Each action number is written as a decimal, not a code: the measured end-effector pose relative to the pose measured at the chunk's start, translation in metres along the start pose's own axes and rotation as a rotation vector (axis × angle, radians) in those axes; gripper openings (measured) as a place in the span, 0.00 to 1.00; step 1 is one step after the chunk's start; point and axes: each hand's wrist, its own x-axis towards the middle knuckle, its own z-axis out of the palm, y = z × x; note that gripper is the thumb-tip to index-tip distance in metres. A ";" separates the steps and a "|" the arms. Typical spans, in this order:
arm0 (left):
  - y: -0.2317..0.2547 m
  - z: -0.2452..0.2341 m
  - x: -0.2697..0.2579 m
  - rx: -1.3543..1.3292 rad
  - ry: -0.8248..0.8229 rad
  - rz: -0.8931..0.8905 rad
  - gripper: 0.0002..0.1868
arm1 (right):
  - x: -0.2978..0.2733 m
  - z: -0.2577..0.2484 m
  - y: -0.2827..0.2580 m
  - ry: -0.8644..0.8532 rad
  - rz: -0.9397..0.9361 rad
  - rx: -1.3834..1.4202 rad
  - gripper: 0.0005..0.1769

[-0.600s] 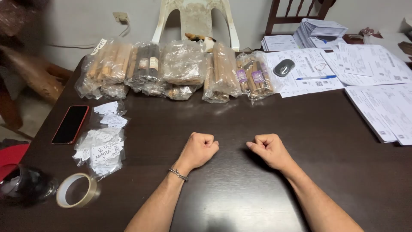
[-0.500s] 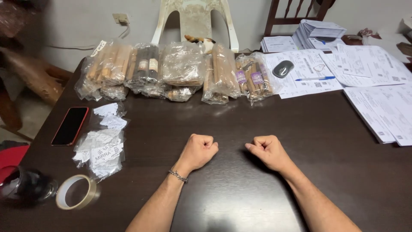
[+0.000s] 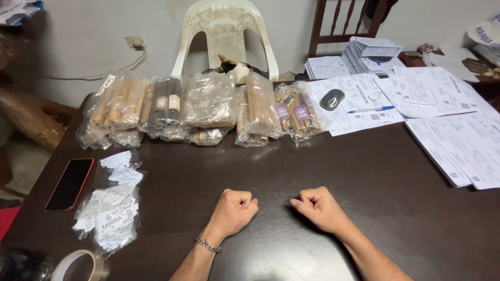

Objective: The person unwraps a bundle of wooden sticks, arranges several bundles on a desk, and then prepares a row of paper labels by sticking them onto a length of clear adhesive tape applied to the desk surface.

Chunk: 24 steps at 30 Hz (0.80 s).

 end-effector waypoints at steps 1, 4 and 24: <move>0.000 0.000 0.001 0.000 -0.001 0.002 0.33 | 0.001 0.000 0.000 0.002 -0.001 -0.001 0.33; -0.002 0.001 0.000 -0.012 -0.009 0.002 0.32 | 0.000 0.000 0.001 0.009 0.000 -0.003 0.33; 0.004 0.004 -0.001 0.147 -0.009 0.010 0.34 | 0.002 0.001 0.001 0.013 -0.015 0.001 0.33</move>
